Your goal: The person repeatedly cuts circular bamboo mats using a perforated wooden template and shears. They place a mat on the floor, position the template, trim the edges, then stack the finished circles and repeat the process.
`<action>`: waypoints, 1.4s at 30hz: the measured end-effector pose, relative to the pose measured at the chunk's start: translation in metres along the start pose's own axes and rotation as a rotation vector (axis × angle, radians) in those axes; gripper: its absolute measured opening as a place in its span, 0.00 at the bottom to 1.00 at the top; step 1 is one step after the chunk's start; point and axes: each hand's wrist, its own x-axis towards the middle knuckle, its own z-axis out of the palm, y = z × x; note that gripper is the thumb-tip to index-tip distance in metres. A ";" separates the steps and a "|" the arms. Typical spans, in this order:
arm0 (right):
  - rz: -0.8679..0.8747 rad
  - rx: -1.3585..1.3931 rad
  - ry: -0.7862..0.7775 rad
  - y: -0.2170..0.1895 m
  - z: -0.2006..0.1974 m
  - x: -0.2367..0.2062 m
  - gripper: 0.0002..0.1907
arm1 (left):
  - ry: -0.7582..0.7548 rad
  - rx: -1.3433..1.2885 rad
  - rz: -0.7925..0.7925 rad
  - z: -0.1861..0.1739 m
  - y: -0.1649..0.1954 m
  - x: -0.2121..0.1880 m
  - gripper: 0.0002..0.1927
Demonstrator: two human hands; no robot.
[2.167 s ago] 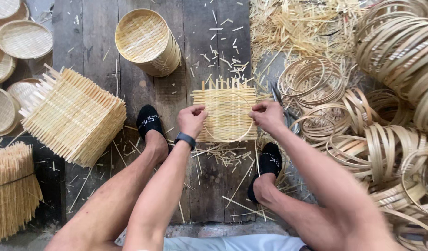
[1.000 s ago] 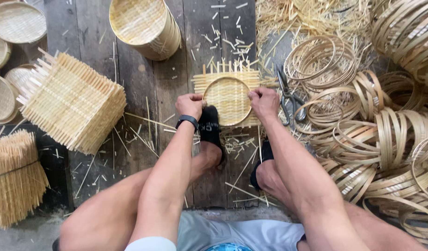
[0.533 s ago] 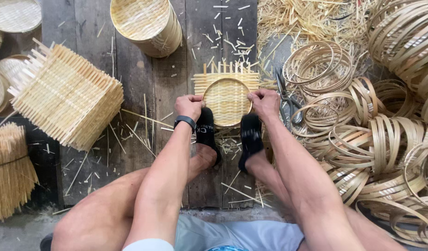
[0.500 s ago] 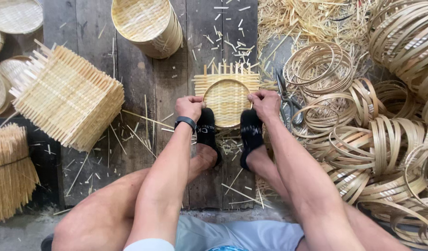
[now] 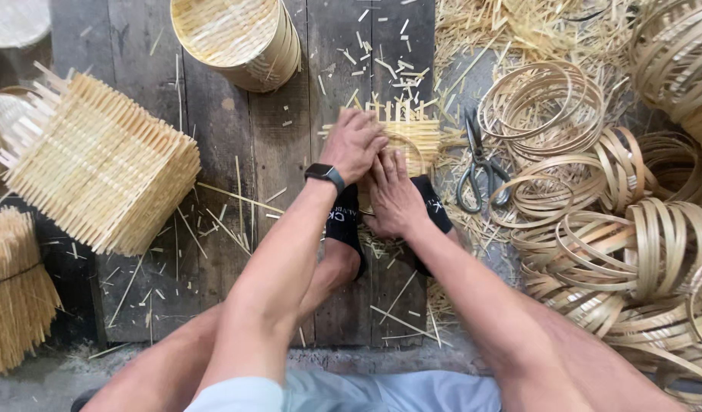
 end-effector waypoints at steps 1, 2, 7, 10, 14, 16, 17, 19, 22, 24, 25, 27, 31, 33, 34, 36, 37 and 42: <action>0.015 -0.039 0.050 -0.005 0.006 -0.002 0.58 | 0.024 -0.082 0.008 0.005 0.000 0.000 0.14; 0.028 -0.078 0.099 -0.007 0.014 -0.003 0.56 | 0.048 -0.163 0.013 0.011 0.000 0.000 0.15; -0.002 -0.059 0.325 -0.003 0.051 -0.002 0.46 | 0.004 -0.442 -0.258 0.026 -0.004 -0.008 0.11; -0.002 -0.035 0.404 -0.010 0.051 -0.002 0.42 | -0.011 -0.498 -0.349 0.025 -0.003 -0.009 0.10; -0.035 0.085 0.239 0.003 0.030 -0.005 0.50 | 0.008 -0.488 -0.196 0.021 -0.007 -0.002 0.10; -0.119 0.487 0.531 0.034 0.021 -0.006 0.29 | -0.064 -0.474 -0.222 0.021 -0.010 0.000 0.09; -0.166 0.695 0.670 0.049 0.019 -0.004 0.20 | -0.102 -0.466 -0.242 0.022 -0.011 0.001 0.09; -0.039 0.688 0.779 0.072 0.022 0.013 0.20 | -0.081 -0.502 -0.273 0.026 -0.014 0.002 0.09; 0.185 0.952 0.690 0.080 0.040 0.038 0.12 | -0.071 -0.557 -0.332 0.032 -0.017 0.001 0.09; 0.302 1.121 0.542 0.080 0.055 0.048 0.09 | -0.061 -0.597 -0.400 0.038 -0.021 -0.001 0.10; 0.339 1.153 0.483 0.082 0.063 0.049 0.09 | -0.046 -0.617 -0.438 0.041 -0.022 -0.004 0.11; 0.358 1.250 0.441 0.089 0.077 0.057 0.10 | -0.054 -0.685 -0.504 0.048 -0.029 -0.004 0.12; 0.309 1.366 0.432 0.095 0.098 0.063 0.11 | -0.123 -0.788 -0.619 0.062 -0.042 -0.004 0.14; 0.341 1.404 0.423 0.096 0.097 0.064 0.12 | -0.125 -0.807 -0.604 0.064 -0.046 -0.002 0.15; 0.367 1.449 0.412 0.098 0.090 0.063 0.12 | -0.109 -0.825 -0.581 0.062 -0.047 -0.001 0.15; 0.333 1.227 0.494 0.108 0.068 0.050 0.14 | -0.158 -0.770 -0.539 0.051 -0.045 0.001 0.18; 0.272 0.948 0.571 0.124 0.051 0.037 0.16 | -0.215 -0.702 -0.520 0.043 -0.043 0.000 0.20; 0.354 0.531 0.031 0.207 -0.039 -0.099 0.17 | -0.104 -0.679 -0.333 -0.003 -0.002 -0.004 0.19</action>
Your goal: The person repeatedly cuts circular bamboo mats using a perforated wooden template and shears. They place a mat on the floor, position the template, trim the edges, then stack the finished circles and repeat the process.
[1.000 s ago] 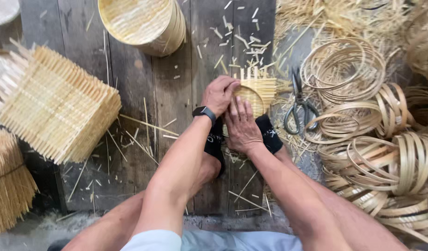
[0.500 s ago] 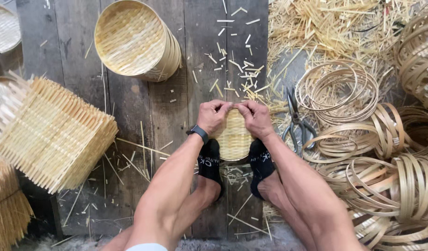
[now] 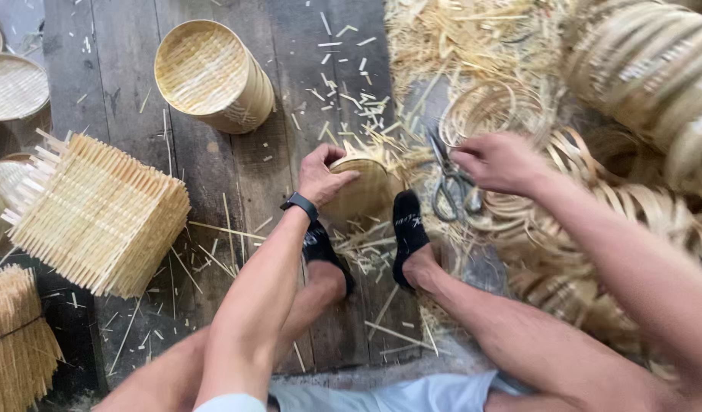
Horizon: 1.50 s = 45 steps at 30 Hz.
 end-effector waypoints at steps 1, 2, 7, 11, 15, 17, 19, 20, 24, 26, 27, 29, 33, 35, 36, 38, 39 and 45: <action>-0.016 -0.081 -0.028 0.009 -0.011 -0.024 0.17 | 0.046 0.166 0.084 0.004 0.010 -0.009 0.17; 0.055 -0.039 -0.057 0.013 -0.011 -0.041 0.16 | 0.102 0.331 0.167 0.007 0.018 -0.017 0.15; 0.362 0.375 -0.287 0.012 0.093 -0.049 0.21 | -0.024 0.796 0.623 0.029 0.017 -0.080 0.19; 0.103 0.534 0.085 0.018 0.200 -0.014 0.17 | -0.181 0.854 0.526 0.028 -0.006 -0.124 0.16; 0.238 0.494 0.309 0.053 0.215 -0.002 0.16 | -0.232 0.817 0.113 0.015 -0.002 -0.125 0.12; 0.300 0.311 0.399 0.064 0.207 0.002 0.17 | 0.055 0.781 0.129 0.025 0.010 -0.106 0.33; 0.282 0.045 0.496 0.069 0.197 0.005 0.24 | 0.179 0.725 0.026 0.046 0.024 -0.096 0.51; 0.377 0.075 0.381 0.067 0.195 0.008 0.31 | 0.161 0.691 -0.084 0.057 0.029 -0.093 0.57; 0.569 0.153 0.109 0.061 0.200 0.017 0.44 | 0.247 0.638 -0.180 0.074 0.033 -0.084 0.65; 0.574 0.207 0.042 0.066 0.209 0.016 0.38 | 0.252 0.642 -0.169 0.072 0.026 -0.084 0.64; 0.575 0.257 0.005 0.071 0.213 0.014 0.35 | 0.256 0.642 -0.155 0.071 0.021 -0.083 0.63; 0.583 0.424 -0.059 0.082 0.218 0.007 0.28 | 0.294 0.671 0.059 0.071 0.013 -0.085 0.62; 0.477 0.840 -0.041 0.083 0.218 -0.022 0.25 | 0.286 0.629 0.298 0.076 0.001 -0.081 0.63; 0.461 0.865 -0.018 0.068 0.207 -0.039 0.24 | 0.131 0.650 0.261 0.069 -0.002 -0.073 0.62; 0.508 0.803 -0.025 0.058 0.198 -0.044 0.22 | 0.056 0.659 0.252 0.063 -0.003 -0.066 0.62; 0.529 0.798 -0.002 0.033 0.181 -0.054 0.22 | -0.145 0.752 0.312 0.049 -0.002 -0.060 0.63; 0.499 0.858 0.047 0.019 0.173 -0.056 0.22 | -0.246 0.799 0.346 0.044 0.000 -0.059 0.64; 0.328 0.971 0.168 -0.062 0.156 -0.057 0.20 | 0.126 0.457 -0.177 0.071 0.020 -0.089 0.61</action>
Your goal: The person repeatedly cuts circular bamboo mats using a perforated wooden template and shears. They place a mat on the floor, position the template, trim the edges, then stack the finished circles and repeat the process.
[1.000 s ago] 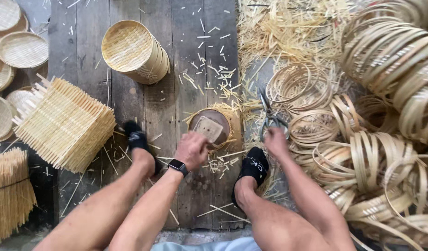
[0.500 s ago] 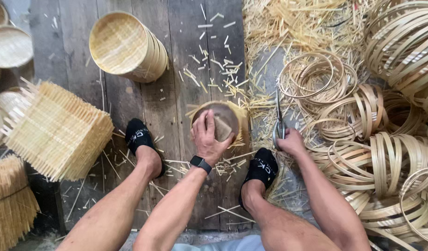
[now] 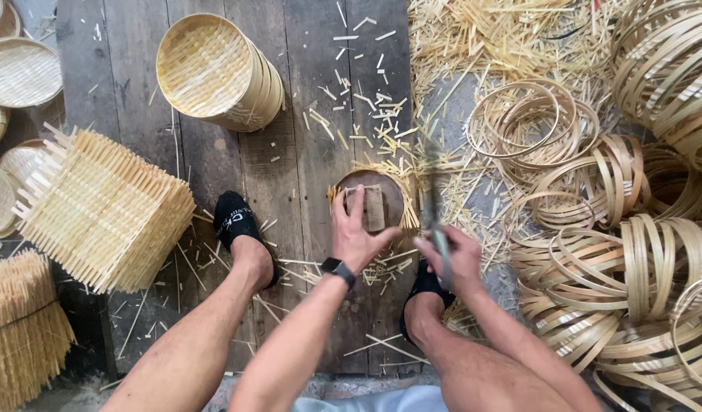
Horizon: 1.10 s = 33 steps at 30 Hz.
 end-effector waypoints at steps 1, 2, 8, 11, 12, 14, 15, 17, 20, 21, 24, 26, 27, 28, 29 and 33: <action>0.083 -0.071 -0.046 -0.004 0.004 0.002 0.19 | 0.045 0.022 0.026 0.004 0.003 -0.004 0.59; 0.191 -0.090 -0.080 -0.008 0.005 0.006 0.19 | 0.095 0.040 0.055 0.009 0.007 -0.004 0.57; 0.251 -0.039 -0.120 -0.002 -0.022 0.019 0.22 | 0.024 0.119 0.130 0.005 0.000 0.004 0.53; 0.159 -0.465 -0.074 0.012 -0.034 0.026 0.30 | 0.071 -0.019 0.081 0.007 -0.001 0.004 0.55; 0.104 -0.618 -0.053 0.017 -0.036 0.029 0.33 | 0.122 -0.102 0.052 0.010 0.000 0.004 0.56; -0.094 -0.875 0.027 0.028 -0.038 0.039 0.37 | 0.130 -0.034 0.074 0.017 0.005 0.003 0.57; -0.232 -0.977 0.075 0.034 -0.035 0.044 0.37 | 0.130 0.000 0.076 0.020 0.007 0.001 0.57; -0.379 -1.112 0.145 0.046 -0.029 0.054 0.36 | 0.080 -0.023 0.110 0.023 0.010 -0.003 0.57; -0.295 -1.197 0.101 0.060 -0.027 0.073 0.31 | 0.037 -0.014 0.130 0.018 0.009 -0.003 0.57; -0.190 -1.205 0.001 0.063 -0.032 0.078 0.30 | 0.025 -0.006 0.133 0.014 0.008 -0.002 0.57; -0.237 -1.213 -0.029 0.072 -0.049 0.084 0.20 | -0.094 0.090 0.189 0.002 0.004 0.005 0.55; -0.355 -1.206 0.049 0.075 -0.049 0.085 0.20 | -0.093 0.071 0.183 -0.002 0.006 0.007 0.55; -0.405 -1.203 0.098 0.076 -0.045 0.086 0.25 | -0.088 0.060 0.184 -0.004 0.008 0.009 0.54; -0.455 -1.201 0.144 0.077 -0.040 0.087 0.29 | -0.112 0.070 0.207 -0.006 0.010 0.010 0.54; -0.513 -1.176 0.182 0.078 -0.034 0.087 0.29 | -0.141 0.082 0.226 -0.008 0.012 0.010 0.53; -0.402 -1.174 0.074 0.079 -0.031 0.092 0.19 | -0.156 0.140 0.253 -0.022 0.017 0.010 0.51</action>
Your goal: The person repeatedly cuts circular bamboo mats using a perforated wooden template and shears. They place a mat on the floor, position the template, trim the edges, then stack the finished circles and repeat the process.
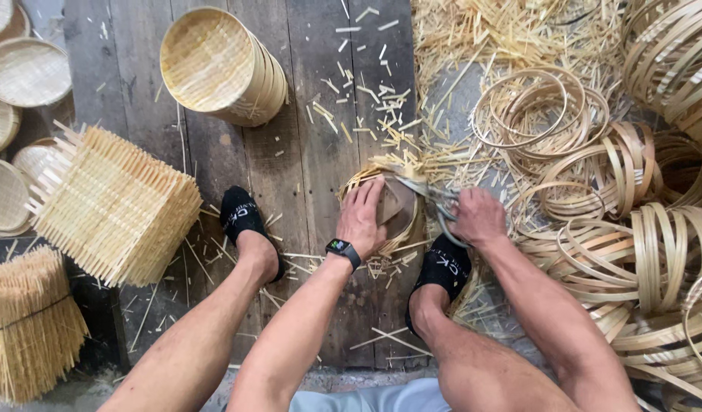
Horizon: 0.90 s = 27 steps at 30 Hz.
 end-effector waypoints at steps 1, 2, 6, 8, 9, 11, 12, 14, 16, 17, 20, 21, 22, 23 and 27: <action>0.040 -0.002 -0.135 0.003 -0.001 0.000 0.15 | -0.013 0.055 -0.010 -0.003 0.001 -0.001 0.52; 0.064 0.008 -0.171 0.006 -0.003 0.001 0.15 | -0.029 0.109 -0.028 -0.004 0.001 -0.002 0.52; 0.031 0.077 -0.099 0.009 -0.007 -0.005 0.25 | -0.003 0.095 -0.049 -0.001 0.002 -0.005 0.54; -0.023 0.097 0.020 0.002 -0.005 -0.012 0.30 | 0.011 0.111 -0.056 0.005 0.002 -0.006 0.53; -0.037 0.091 0.079 -0.001 -0.003 -0.015 0.31 | 0.021 0.119 -0.055 0.008 0.001 -0.006 0.53; 0.006 0.097 0.045 -0.004 -0.002 -0.018 0.29 | 0.030 0.142 -0.067 0.013 0.001 -0.006 0.54; 0.063 0.107 -0.045 -0.005 -0.002 -0.018 0.26 | 0.038 0.153 -0.072 0.015 0.000 -0.006 0.54; 0.131 0.132 -0.190 -0.002 -0.003 -0.016 0.22 | 0.048 0.164 -0.063 0.017 -0.001 -0.007 0.54; 0.152 0.153 -0.289 0.002 -0.007 -0.011 0.18 | 0.059 0.158 -0.062 0.019 0.000 -0.008 0.54; 0.117 0.124 -0.240 0.004 -0.008 -0.009 0.22 | 0.062 0.146 -0.065 0.020 0.000 -0.009 0.53; 0.029 0.069 -0.092 0.008 -0.012 -0.012 0.30 | 0.118 0.099 -0.148 0.025 0.004 -0.011 0.53; 0.011 0.074 -0.045 0.009 -0.011 -0.015 0.31 | 0.146 0.081 -0.189 0.027 0.006 -0.011 0.53; -0.006 0.078 0.000 0.009 -0.009 -0.018 0.31 | 0.160 0.089 -0.175 0.029 0.006 -0.012 0.53; 0.037 0.079 -0.068 0.009 -0.007 -0.021 0.29 | 0.172 0.094 -0.160 0.031 0.007 -0.011 0.54; 0.117 0.097 -0.190 0.010 0.005 -0.028 0.24 | 0.178 0.105 -0.112 0.033 0.005 -0.011 0.56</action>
